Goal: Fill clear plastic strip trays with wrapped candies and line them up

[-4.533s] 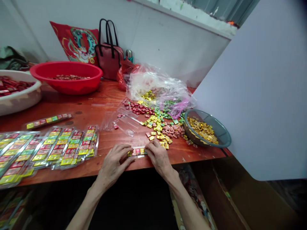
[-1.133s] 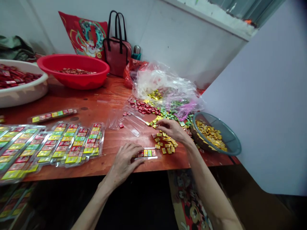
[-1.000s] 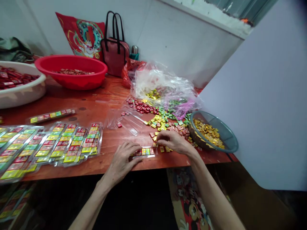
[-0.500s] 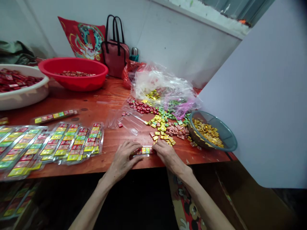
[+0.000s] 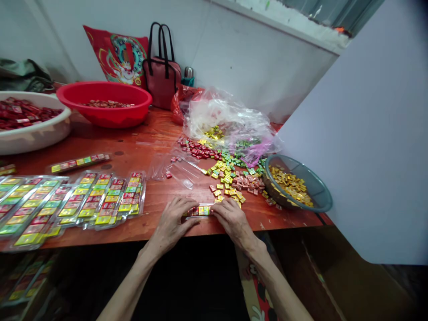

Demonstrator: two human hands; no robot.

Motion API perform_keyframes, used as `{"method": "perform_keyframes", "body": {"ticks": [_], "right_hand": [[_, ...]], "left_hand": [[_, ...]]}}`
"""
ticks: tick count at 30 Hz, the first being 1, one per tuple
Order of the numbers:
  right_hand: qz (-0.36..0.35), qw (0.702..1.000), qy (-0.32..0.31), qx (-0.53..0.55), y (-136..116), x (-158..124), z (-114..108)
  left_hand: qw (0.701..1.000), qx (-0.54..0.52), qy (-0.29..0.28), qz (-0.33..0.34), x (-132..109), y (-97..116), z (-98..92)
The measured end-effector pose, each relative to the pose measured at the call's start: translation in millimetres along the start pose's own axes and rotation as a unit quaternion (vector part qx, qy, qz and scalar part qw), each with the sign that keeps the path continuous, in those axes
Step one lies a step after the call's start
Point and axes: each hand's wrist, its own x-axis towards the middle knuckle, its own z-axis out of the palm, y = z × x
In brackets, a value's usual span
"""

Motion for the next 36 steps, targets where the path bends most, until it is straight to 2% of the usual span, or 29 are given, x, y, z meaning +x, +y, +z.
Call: {"method": "perform_keyframes", "body": {"ticks": [5, 12, 18, 22, 25, 29, 33, 36], "right_hand": [[-0.013, 0.998, 0.047, -0.034, 1, -18, 13], [0.025, 0.995, 0.095, -0.032, -12, -32, 19], [0.145, 0.973, 0.177, 0.036, -18, -33, 5], [0.202, 0.963, 0.168, 0.059, -26, -34, 9], [0.235, 0.958, 0.157, 0.052, -29, -29, 15], [0.251, 0.956, 0.15, 0.027, -28, -16, 20], [0.246, 0.958, 0.143, 0.039, -28, -2, 23], [0.233, 0.959, 0.145, 0.074, -29, 6, 26]], "left_hand": [[1.0, -0.003, 0.005, -0.003, 0, 2, -0.7], [1.0, 0.007, 0.007, -0.006, -1, 0, 1.7], [0.999, -0.012, 0.016, -0.026, -6, 1, 1.2], [0.997, -0.041, 0.038, -0.062, -18, 13, -6.1], [0.99, -0.033, 0.092, -0.098, -35, 24, -15.7], [0.964, -0.102, 0.136, -0.206, -67, 32, -24.0], [0.901, -0.25, 0.131, -0.329, -93, 33, -16.1], [0.861, -0.327, 0.136, -0.366, -99, 33, -6.8]]}}
